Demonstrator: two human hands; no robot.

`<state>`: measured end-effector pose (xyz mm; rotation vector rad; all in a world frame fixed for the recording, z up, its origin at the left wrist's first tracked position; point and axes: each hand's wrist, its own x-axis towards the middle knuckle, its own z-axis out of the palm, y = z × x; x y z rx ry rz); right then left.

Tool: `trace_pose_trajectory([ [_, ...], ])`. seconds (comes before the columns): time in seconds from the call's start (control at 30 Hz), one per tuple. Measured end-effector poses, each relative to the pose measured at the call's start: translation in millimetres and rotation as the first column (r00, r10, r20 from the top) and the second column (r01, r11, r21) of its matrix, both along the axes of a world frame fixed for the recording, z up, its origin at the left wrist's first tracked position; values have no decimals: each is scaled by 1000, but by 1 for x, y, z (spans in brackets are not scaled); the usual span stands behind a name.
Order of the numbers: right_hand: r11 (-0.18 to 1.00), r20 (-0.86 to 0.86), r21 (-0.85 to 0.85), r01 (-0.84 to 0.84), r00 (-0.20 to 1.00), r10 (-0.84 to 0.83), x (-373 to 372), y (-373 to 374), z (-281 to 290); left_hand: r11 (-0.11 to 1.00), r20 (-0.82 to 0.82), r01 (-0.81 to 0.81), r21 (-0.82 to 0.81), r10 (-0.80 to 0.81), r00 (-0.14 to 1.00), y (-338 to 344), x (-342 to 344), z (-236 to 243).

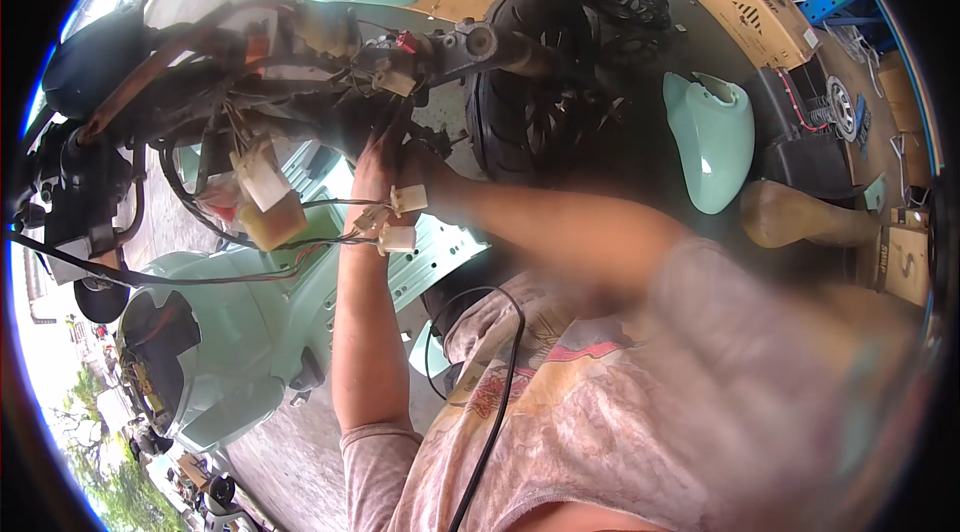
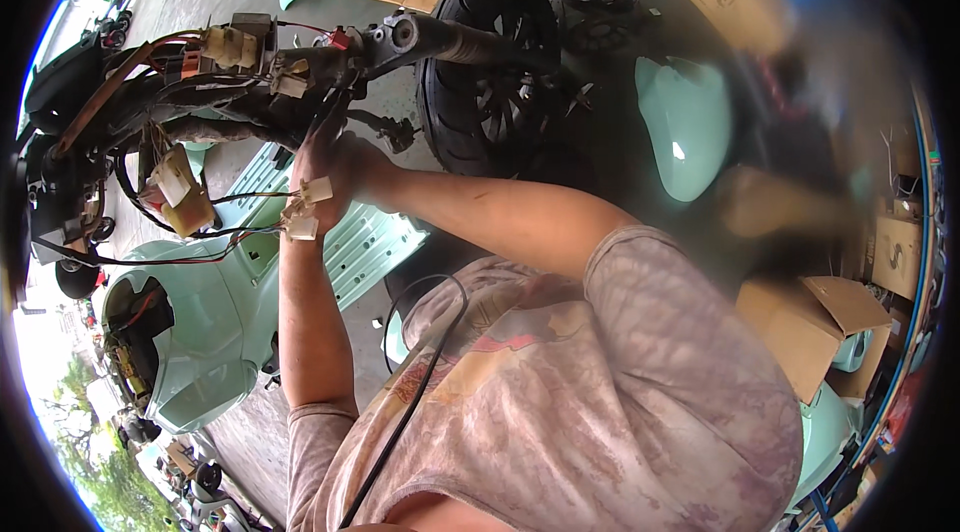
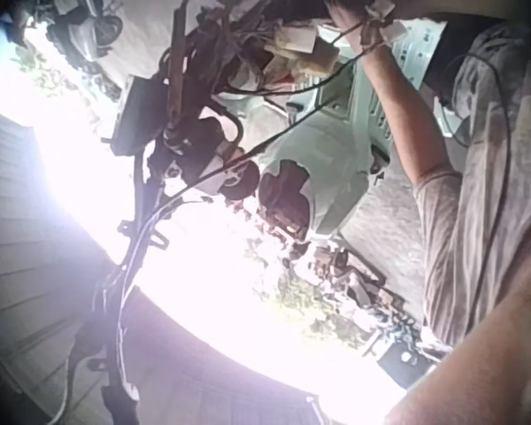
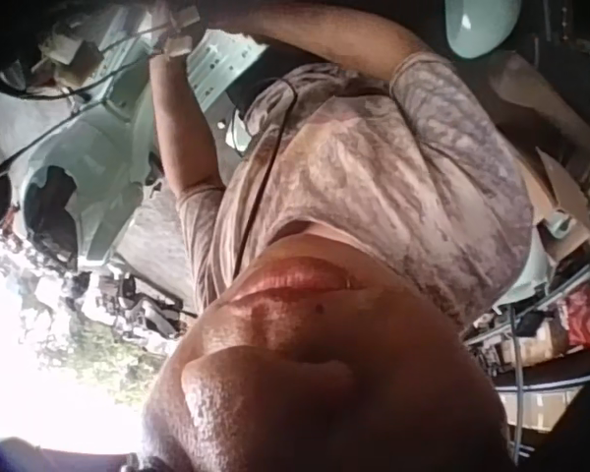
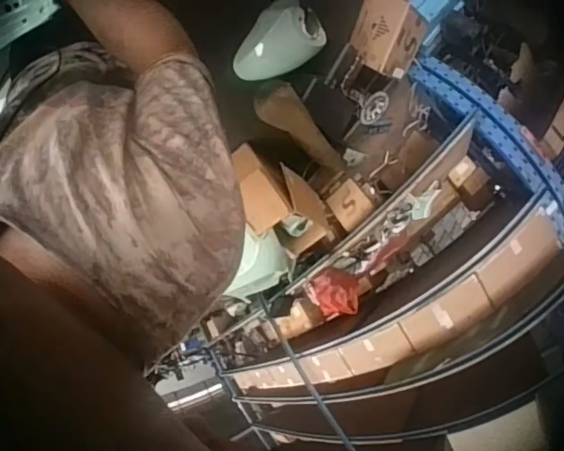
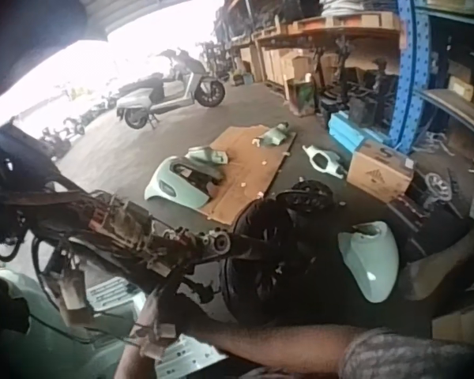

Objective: The person works on the internal components and wiring of a scooter, using a wrench to loosen fasteners and handling a plastic body panel to fit a rubber grommet before positioning the panel on the frame.

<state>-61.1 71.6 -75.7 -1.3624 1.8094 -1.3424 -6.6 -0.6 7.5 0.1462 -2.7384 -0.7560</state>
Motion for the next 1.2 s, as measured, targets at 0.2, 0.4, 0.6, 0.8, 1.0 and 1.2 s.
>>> trace_pose_trajectory([
  [0.2,998,335,-38,40,942,-25,-3,-12,3,997,136,-62,39,56,989,-3,3,9],
  [0.4,950,786,-139,279,615,-65,22,-32,0,995,228,-94,-29,99,969,-1,-1,19],
  [0.6,957,717,-135,256,692,-84,6,-14,-7,987,252,-151,47,135,958,9,-12,24],
  [0.8,915,837,331,-229,519,-173,-67,69,81,990,293,-137,33,122,948,16,-21,21],
  [1.0,976,637,215,-26,762,-120,-30,57,68,791,-51,-102,603,166,985,9,2,-8],
  [1.2,996,410,-68,50,912,-18,-8,25,19,998,-106,-43,43,47,993,11,2,-13],
])
